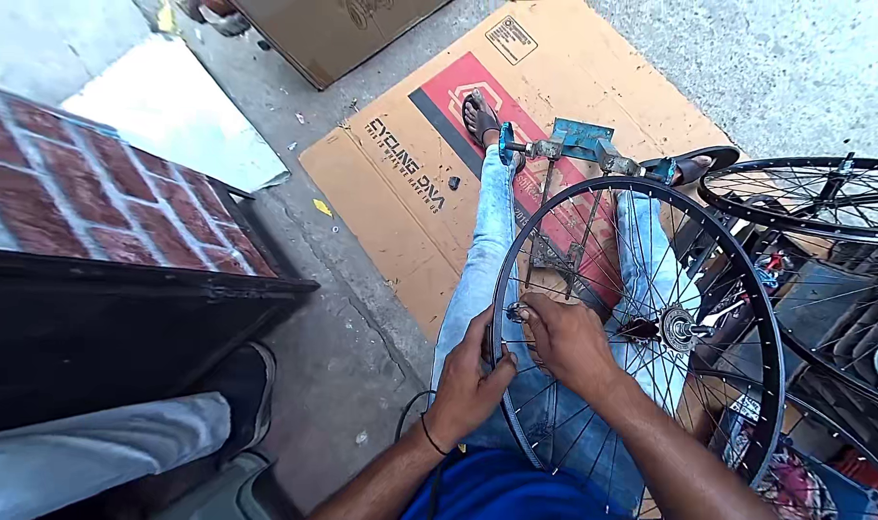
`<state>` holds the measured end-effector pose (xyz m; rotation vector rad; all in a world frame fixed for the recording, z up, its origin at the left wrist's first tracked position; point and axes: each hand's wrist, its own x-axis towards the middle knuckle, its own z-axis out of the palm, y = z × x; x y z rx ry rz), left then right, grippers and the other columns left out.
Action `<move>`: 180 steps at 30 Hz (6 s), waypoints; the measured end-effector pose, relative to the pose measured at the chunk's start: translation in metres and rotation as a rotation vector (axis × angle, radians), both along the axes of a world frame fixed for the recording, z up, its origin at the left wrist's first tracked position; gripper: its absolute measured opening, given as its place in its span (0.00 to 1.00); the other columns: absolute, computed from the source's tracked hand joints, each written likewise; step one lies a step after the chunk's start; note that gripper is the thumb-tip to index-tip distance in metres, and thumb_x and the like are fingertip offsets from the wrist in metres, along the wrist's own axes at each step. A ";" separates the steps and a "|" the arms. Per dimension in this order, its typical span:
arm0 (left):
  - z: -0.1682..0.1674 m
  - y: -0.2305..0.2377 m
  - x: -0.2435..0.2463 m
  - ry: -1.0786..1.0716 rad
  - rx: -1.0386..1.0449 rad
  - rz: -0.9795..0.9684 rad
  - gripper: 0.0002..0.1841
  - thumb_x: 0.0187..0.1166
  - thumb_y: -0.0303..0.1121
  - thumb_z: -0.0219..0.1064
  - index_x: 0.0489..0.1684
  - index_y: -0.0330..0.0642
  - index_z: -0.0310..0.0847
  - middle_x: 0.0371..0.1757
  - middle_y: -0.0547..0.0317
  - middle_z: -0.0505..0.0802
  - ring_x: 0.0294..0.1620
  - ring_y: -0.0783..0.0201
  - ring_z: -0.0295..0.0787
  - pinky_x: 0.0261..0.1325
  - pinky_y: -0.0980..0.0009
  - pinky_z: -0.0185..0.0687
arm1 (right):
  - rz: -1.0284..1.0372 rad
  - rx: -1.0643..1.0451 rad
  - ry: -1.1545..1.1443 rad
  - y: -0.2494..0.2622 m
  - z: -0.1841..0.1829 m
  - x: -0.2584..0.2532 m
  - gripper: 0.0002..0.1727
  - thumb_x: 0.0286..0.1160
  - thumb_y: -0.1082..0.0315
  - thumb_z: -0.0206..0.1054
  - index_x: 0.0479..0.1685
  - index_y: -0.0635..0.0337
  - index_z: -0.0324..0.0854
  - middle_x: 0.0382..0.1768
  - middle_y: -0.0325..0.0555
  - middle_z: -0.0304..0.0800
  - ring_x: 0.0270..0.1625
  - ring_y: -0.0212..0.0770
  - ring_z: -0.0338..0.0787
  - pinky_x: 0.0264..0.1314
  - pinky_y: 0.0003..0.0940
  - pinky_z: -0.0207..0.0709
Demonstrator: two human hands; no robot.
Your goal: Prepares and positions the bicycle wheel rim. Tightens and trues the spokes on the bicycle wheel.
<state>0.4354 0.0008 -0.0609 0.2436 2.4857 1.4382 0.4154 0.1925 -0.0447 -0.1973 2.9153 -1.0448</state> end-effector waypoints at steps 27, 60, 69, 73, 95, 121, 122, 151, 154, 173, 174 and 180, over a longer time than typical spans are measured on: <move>-0.002 -0.004 0.014 -0.085 0.239 -0.019 0.37 0.77 0.39 0.64 0.91 0.47 0.58 0.53 0.60 0.93 0.44 0.66 0.92 0.48 0.66 0.92 | 0.076 -0.126 -0.472 -0.001 0.019 -0.011 0.12 0.69 0.52 0.73 0.46 0.45 0.88 0.27 0.35 0.89 0.29 0.38 0.88 0.32 0.50 0.81; -0.005 -0.013 0.022 -0.173 0.247 -0.041 0.40 0.77 0.42 0.67 0.92 0.46 0.55 0.43 0.62 0.95 0.39 0.67 0.92 0.46 0.68 0.91 | 0.294 -0.362 -0.647 0.014 0.015 -0.024 0.16 0.79 0.56 0.69 0.56 0.57 0.87 0.27 0.41 0.87 0.27 0.37 0.83 0.31 0.41 0.79; -0.009 -0.012 0.023 -0.198 0.230 -0.014 0.40 0.75 0.39 0.67 0.91 0.46 0.56 0.43 0.62 0.95 0.38 0.66 0.93 0.44 0.67 0.92 | -0.040 -0.062 0.152 -0.025 -0.023 0.014 0.07 0.66 0.73 0.69 0.39 0.55 0.89 0.35 0.39 0.94 0.34 0.40 0.94 0.33 0.44 0.88; -0.010 -0.017 0.025 -0.224 0.244 -0.010 0.39 0.76 0.38 0.68 0.91 0.46 0.55 0.43 0.61 0.95 0.36 0.64 0.93 0.42 0.67 0.91 | 0.054 -0.084 -0.155 -0.019 -0.009 0.009 0.11 0.73 0.55 0.73 0.45 0.51 0.86 0.36 0.38 0.93 0.35 0.40 0.93 0.36 0.47 0.87; -0.004 -0.012 -0.010 -0.207 0.178 -0.054 0.42 0.71 0.33 0.61 0.94 0.50 0.52 0.41 0.61 0.90 0.37 0.65 0.90 0.42 0.67 0.90 | 0.066 -0.361 -0.251 0.040 0.011 -0.015 0.19 0.72 0.66 0.78 0.63 0.50 0.87 0.56 0.36 0.94 0.56 0.34 0.93 0.62 0.42 0.88; -0.003 -0.011 0.006 -0.211 0.296 -0.037 0.42 0.69 0.31 0.65 0.92 0.49 0.57 0.41 0.59 0.90 0.36 0.64 0.89 0.42 0.69 0.89 | -0.021 -0.050 -0.314 -0.012 -0.005 -0.014 0.13 0.67 0.55 0.79 0.48 0.47 0.93 0.30 0.38 0.94 0.34 0.43 0.92 0.37 0.54 0.83; -0.002 -0.012 0.006 -0.205 0.292 -0.038 0.42 0.69 0.32 0.64 0.92 0.48 0.57 0.40 0.60 0.90 0.36 0.65 0.89 0.41 0.70 0.89 | 0.008 0.021 -0.289 -0.014 -0.001 -0.012 0.08 0.68 0.56 0.76 0.36 0.47 0.91 0.25 0.40 0.89 0.29 0.46 0.90 0.29 0.54 0.78; -0.006 -0.016 0.016 -0.226 0.336 -0.064 0.42 0.73 0.31 0.66 0.94 0.45 0.52 0.40 0.57 0.91 0.36 0.64 0.89 0.43 0.70 0.89 | 0.077 -0.136 -0.248 -0.008 -0.008 -0.012 0.20 0.66 0.64 0.81 0.60 0.52 0.89 0.34 0.37 0.97 0.34 0.39 0.94 0.38 0.47 0.88; -0.008 -0.019 0.017 -0.244 0.323 -0.075 0.42 0.74 0.32 0.66 0.94 0.46 0.51 0.39 0.57 0.90 0.35 0.64 0.88 0.41 0.71 0.88 | 0.103 0.181 -0.262 -0.023 -0.007 -0.007 0.07 0.68 0.58 0.72 0.35 0.51 0.88 0.24 0.45 0.88 0.30 0.52 0.90 0.27 0.55 0.79; -0.007 -0.022 0.017 -0.266 0.337 -0.081 0.42 0.76 0.30 0.65 0.94 0.44 0.50 0.43 0.55 0.90 0.38 0.63 0.89 0.45 0.69 0.89 | 0.019 0.018 -0.326 -0.019 -0.013 -0.011 0.34 0.64 0.65 0.76 0.77 0.51 0.78 0.29 0.45 0.94 0.31 0.53 0.92 0.33 0.58 0.83; -0.007 -0.021 0.015 -0.266 0.346 -0.085 0.42 0.75 0.30 0.65 0.94 0.44 0.50 0.43 0.54 0.90 0.38 0.63 0.89 0.44 0.69 0.89 | 0.017 0.114 -0.328 -0.021 -0.009 -0.011 0.34 0.64 0.63 0.74 0.77 0.51 0.77 0.26 0.46 0.91 0.29 0.55 0.92 0.32 0.58 0.81; -0.001 -0.020 0.017 -0.262 0.377 -0.098 0.43 0.75 0.31 0.66 0.94 0.45 0.49 0.45 0.54 0.90 0.39 0.63 0.89 0.46 0.69 0.89 | 0.016 0.107 -0.231 -0.019 -0.003 -0.003 0.43 0.67 0.60 0.74 0.88 0.49 0.62 0.16 0.42 0.79 0.19 0.50 0.83 0.19 0.50 0.73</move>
